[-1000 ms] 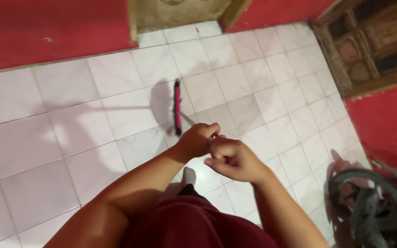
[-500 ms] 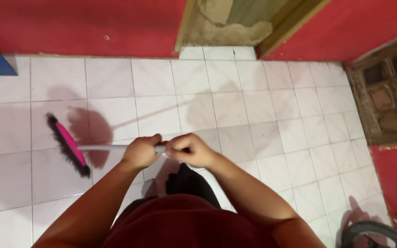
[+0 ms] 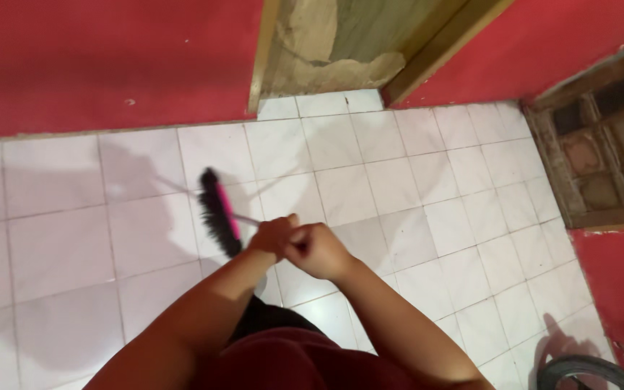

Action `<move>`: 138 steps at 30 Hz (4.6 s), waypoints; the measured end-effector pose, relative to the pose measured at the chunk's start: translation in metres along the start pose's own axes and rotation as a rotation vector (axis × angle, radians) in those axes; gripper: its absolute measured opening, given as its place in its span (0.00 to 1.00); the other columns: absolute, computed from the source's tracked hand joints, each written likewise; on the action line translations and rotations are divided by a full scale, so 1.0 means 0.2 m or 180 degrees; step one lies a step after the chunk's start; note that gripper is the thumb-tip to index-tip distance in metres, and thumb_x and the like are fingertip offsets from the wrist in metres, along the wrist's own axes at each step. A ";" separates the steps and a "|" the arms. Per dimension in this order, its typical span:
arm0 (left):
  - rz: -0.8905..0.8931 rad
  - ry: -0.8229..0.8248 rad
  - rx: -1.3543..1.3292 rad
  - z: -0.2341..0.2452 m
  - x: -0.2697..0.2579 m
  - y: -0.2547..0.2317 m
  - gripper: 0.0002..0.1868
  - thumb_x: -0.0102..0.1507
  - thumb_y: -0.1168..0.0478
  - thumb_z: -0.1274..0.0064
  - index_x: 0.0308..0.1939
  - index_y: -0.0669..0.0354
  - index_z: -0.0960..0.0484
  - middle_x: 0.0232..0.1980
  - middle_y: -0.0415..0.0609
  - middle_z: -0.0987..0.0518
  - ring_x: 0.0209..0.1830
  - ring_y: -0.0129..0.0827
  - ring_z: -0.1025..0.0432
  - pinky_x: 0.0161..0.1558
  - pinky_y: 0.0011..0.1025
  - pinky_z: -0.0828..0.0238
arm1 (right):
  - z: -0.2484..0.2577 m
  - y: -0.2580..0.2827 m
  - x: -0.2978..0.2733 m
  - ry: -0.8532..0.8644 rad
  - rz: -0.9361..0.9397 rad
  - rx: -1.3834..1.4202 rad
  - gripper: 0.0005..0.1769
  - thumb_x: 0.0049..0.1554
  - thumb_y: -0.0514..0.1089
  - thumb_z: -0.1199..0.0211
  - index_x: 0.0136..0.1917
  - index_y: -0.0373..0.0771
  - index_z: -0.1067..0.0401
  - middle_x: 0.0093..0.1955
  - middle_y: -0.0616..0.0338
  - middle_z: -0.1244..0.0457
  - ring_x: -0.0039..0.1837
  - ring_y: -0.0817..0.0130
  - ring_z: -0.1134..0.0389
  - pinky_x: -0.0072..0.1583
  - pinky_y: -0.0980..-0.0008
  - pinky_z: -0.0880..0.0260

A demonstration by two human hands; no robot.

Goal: The person sweeps the tiled floor using a broom, moving the broom head along the baseboards, around parked motorcycles, and behind a curtain.

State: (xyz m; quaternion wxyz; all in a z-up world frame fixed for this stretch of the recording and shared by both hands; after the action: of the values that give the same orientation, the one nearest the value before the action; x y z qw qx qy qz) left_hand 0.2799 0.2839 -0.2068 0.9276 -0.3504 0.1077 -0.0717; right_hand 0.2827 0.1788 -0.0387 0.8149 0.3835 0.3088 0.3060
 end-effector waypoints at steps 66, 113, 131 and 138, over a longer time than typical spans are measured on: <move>-0.1904 0.2118 0.0494 1.12 0.91 0.12 0.10 0.66 0.61 0.56 0.45 0.45 0.18 0.39 0.44 0.15 0.51 0.38 0.23 0.63 0.40 0.40 | 0.41 0.15 0.80 -0.1214 -0.2494 0.4359 0.17 0.60 0.46 0.43 0.55 0.30 0.28 0.41 0.58 0.33 0.36 0.72 0.36 0.36 0.71 0.30; -0.1008 0.0703 -0.1489 1.77 2.99 0.13 0.09 0.66 0.58 0.43 0.44 0.60 0.19 0.41 0.44 0.18 0.42 0.30 0.25 0.47 0.30 0.28 | 1.23 -1.08 1.16 -0.2557 -0.3092 0.6386 0.09 0.66 0.35 0.50 0.52 0.22 0.37 0.30 0.61 0.42 0.25 0.82 0.46 0.24 0.86 0.46; -0.0937 0.1006 -0.1600 1.77 3.26 0.26 0.10 0.66 0.57 0.43 0.45 0.59 0.19 0.43 0.44 0.17 0.46 0.30 0.23 0.50 0.30 0.28 | 1.77 -0.79 1.57 -0.4160 -0.3043 0.4786 0.06 0.60 0.33 0.43 0.47 0.25 0.36 0.33 0.58 0.42 0.30 0.78 0.47 0.29 0.78 0.51; -0.0701 0.0904 -0.1422 1.77 3.29 0.25 0.11 0.66 0.56 0.43 0.46 0.58 0.19 0.43 0.43 0.16 0.47 0.30 0.23 0.50 0.30 0.28 | 1.86 -1.35 1.69 -0.3606 -0.2234 0.6175 0.06 0.61 0.33 0.45 0.45 0.27 0.39 0.31 0.64 0.47 0.27 0.83 0.51 0.26 0.84 0.53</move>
State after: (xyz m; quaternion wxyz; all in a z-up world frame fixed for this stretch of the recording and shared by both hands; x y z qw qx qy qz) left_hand 1.0076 0.4094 -0.0792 0.7897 -0.5422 0.2110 -0.1949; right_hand 0.8385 0.1249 -0.1577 0.2424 0.8183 0.0948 -0.5124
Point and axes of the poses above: each hand's wrist, its own x-axis towards the middle knuckle, its own z-axis out of the back of the hand, y = z × x, the point moved 3 cm from there along x, towards the middle knuckle
